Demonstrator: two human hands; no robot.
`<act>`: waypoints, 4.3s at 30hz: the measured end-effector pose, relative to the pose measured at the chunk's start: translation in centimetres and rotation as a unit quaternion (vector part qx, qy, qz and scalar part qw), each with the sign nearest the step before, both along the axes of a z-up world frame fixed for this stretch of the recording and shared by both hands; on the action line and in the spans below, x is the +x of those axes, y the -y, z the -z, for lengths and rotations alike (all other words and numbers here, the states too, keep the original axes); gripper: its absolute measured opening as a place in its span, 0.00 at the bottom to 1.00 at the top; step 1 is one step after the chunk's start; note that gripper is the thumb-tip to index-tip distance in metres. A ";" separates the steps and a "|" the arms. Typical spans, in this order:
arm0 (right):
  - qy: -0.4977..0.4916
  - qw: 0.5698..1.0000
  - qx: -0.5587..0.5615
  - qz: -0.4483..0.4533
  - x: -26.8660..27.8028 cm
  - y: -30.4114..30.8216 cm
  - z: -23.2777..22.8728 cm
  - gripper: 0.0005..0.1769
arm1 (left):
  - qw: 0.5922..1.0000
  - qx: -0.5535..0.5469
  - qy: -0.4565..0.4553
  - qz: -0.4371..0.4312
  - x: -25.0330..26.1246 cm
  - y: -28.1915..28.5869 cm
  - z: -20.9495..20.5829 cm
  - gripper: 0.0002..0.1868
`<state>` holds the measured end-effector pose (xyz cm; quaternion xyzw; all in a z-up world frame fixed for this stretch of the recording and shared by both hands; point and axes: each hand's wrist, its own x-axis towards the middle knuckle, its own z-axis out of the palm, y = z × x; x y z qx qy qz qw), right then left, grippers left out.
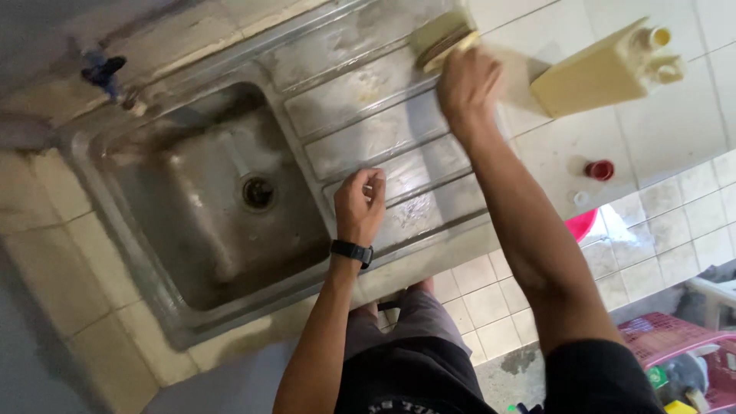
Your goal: The person scrubs a stainless steel sink and its drainboard using a brush and a liquid cleaning agent. They repeatedly apply the cleaner from a bottle, scrub the surfaces, and rinse the brush under running water.
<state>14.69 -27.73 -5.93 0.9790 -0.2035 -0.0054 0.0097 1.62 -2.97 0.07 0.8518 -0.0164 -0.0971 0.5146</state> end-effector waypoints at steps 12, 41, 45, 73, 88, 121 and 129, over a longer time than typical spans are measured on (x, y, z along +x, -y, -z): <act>-0.090 0.966 -0.193 -0.145 1.9 5.6 -1.8 0.15 | 0.999 -0.004 0.049 -0.016 0.8 6.1 1.0 0.09; -0.045 0.996 -0.024 -0.075 -7.1 1.9 -4.7 0.16 | 0.999 0.009 0.049 -0.018 -2.6 0.9 -0.2 0.08; 0.019 0.990 0.009 -0.138 -9.8 -4.4 -3.9 0.22 | 0.996 0.055 0.062 -0.013 -3.1 -0.5 1.1 0.08; -0.077 0.996 0.028 -0.029 -10.2 0.2 -1.6 0.27 | 0.996 0.017 0.081 0.023 -5.2 -1.2 -0.1 0.08; -0.127 0.980 0.087 0.127 -20.0 -5.1 -4.0 0.15 | 0.992 0.024 0.068 0.104 -9.0 -4.0 0.3 0.10; 0.045 0.987 0.072 -0.134 -19.0 -13.5 -2.2 0.26 | 0.997 0.049 0.039 -0.055 -16.7 -3.1 -1.4 0.08; 0.058 0.997 0.040 -0.020 -21.6 -6.3 0.6 0.20 | 0.998 0.052 0.016 -0.026 -16.0 -7.4 -1.1 0.11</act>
